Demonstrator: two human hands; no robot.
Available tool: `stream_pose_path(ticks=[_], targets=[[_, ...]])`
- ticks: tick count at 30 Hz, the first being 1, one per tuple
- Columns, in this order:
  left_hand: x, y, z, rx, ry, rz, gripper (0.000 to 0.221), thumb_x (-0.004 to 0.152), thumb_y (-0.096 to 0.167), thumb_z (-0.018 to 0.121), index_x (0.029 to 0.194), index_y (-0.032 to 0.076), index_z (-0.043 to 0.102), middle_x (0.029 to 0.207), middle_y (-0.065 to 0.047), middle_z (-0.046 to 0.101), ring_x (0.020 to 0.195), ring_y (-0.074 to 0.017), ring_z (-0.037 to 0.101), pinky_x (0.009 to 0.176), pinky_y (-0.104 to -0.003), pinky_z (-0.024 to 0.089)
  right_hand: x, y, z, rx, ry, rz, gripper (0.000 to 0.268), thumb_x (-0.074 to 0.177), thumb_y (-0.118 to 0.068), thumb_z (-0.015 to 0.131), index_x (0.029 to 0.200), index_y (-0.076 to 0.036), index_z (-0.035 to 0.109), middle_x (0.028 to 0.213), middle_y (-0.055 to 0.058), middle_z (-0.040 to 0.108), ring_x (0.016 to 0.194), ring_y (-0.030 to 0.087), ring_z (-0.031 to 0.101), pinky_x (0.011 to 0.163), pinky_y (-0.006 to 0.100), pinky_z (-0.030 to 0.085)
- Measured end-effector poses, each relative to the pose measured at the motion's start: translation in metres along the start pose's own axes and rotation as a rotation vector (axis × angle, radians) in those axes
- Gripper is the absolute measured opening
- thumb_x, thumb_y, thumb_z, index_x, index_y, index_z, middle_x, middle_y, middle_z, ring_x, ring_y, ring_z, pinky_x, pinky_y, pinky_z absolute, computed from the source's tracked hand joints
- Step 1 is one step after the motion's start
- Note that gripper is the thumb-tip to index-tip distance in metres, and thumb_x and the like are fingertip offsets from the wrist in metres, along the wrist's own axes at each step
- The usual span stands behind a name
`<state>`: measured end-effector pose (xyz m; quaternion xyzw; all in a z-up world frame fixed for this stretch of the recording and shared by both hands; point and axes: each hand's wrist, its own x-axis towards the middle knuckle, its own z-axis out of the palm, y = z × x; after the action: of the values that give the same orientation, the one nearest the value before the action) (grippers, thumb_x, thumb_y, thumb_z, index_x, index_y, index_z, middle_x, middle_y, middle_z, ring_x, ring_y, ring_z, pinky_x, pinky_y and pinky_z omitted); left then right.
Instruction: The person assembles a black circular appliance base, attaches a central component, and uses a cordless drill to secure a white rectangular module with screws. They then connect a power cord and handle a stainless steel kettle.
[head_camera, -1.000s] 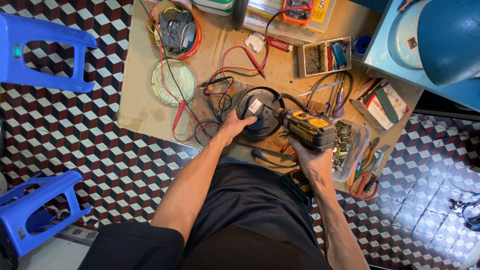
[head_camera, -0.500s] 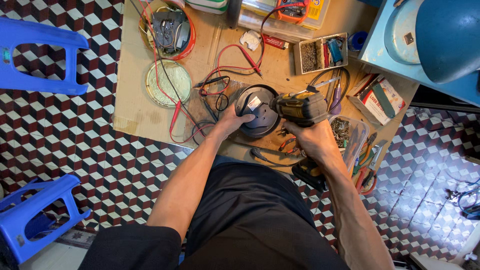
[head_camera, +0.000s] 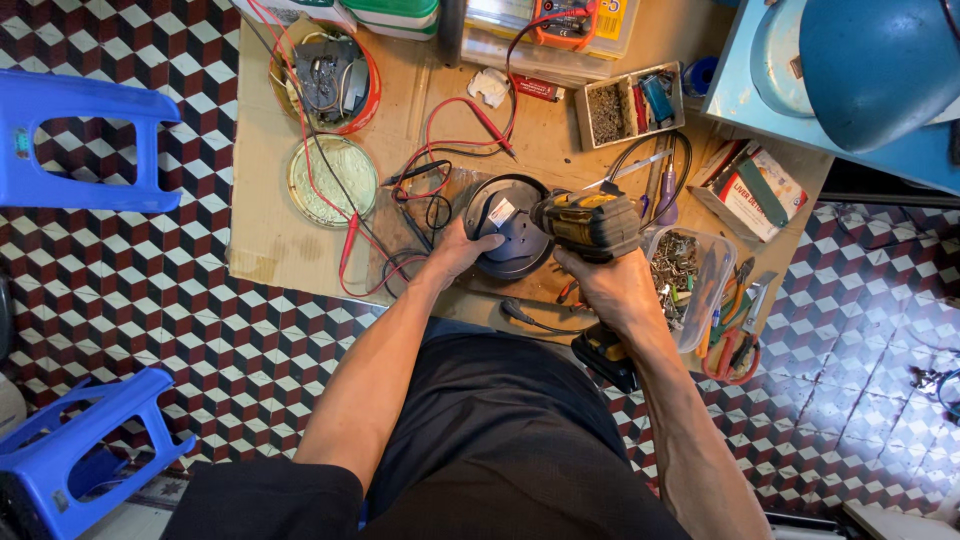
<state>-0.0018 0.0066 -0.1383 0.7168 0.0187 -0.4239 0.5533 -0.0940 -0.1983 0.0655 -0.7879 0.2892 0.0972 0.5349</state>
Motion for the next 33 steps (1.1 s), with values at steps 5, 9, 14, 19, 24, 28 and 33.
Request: stream_pose_path(ticks=[5,9,14,19,24,28,33], targets=[[-0.003,0.002,0.002,-0.028,0.009,0.03,0.07,0.077,0.02,0.084,0.139,0.004,0.054,0.133,-0.012,0.067,0.123,-0.0214,0.063,0.106,-0.035,0.048,-0.003,0.002,0.0,-0.058,0.004,0.037,0.036,0.087,-0.019,0.077,0.12,-0.006,0.073,0.107,0.007,0.078,0.095,0.015,0.072,0.084,0.032,0.056],[-0.009,0.003,0.001,-0.075,-0.022,0.02,0.071,0.078,0.021,0.082,0.14,0.005,0.053,0.136,-0.011,0.065,0.126,-0.0211,0.061,0.108,-0.035,0.045,-0.011,0.0,0.004,0.038,0.012,0.096,0.035,0.088,-0.019,0.076,0.119,-0.006,0.073,0.099,0.007,0.077,0.082,0.015,0.068,0.072,0.031,0.056],[-0.007,0.001,0.001,-0.082,-0.028,0.037,0.072,0.079,0.023,0.082,0.141,0.004,0.052,0.137,-0.012,0.065,0.127,-0.0218,0.06,0.109,-0.035,0.044,-0.013,-0.005,0.003,0.064,0.028,0.108,0.033,0.087,-0.02,0.076,0.116,-0.005,0.073,0.089,0.005,0.074,0.069,0.011,0.063,0.06,0.029,0.054],[-0.005,-0.003,0.0,-0.078,-0.019,-0.008,0.073,0.079,0.024,0.083,0.141,0.004,0.051,0.137,-0.012,0.064,0.126,-0.0215,0.06,0.108,-0.036,0.045,-0.016,-0.011,0.004,0.077,0.032,0.24,0.031,0.087,-0.022,0.076,0.113,-0.004,0.074,0.072,0.005,0.067,0.055,0.013,0.056,0.05,0.032,0.047],[-0.004,-0.002,-0.001,-0.086,-0.027,-0.004,0.072,0.079,0.025,0.083,0.141,0.004,0.052,0.136,-0.011,0.065,0.125,-0.0215,0.06,0.108,-0.036,0.045,-0.018,-0.015,0.005,0.037,0.058,0.233,0.032,0.087,-0.024,0.077,0.113,-0.006,0.075,0.07,0.004,0.065,0.056,0.01,0.054,0.05,0.03,0.046],[-0.004,-0.004,-0.001,-0.114,-0.033,0.004,0.072,0.078,0.025,0.082,0.14,0.003,0.052,0.135,-0.012,0.066,0.124,-0.022,0.061,0.107,-0.035,0.046,-0.021,-0.014,0.005,0.057,0.061,0.24,0.034,0.086,-0.027,0.078,0.112,-0.006,0.075,0.073,0.003,0.068,0.054,0.011,0.056,0.049,0.029,0.048],[-0.005,-0.005,0.001,-0.043,0.02,-0.025,0.07,0.079,0.027,0.083,0.138,0.001,0.054,0.133,-0.014,0.066,0.122,-0.0236,0.062,0.105,-0.036,0.047,-0.028,-0.007,0.004,0.089,0.097,0.282,0.038,0.084,-0.03,0.078,0.113,-0.006,0.074,0.075,0.004,0.07,0.054,0.013,0.059,0.049,0.029,0.051]])
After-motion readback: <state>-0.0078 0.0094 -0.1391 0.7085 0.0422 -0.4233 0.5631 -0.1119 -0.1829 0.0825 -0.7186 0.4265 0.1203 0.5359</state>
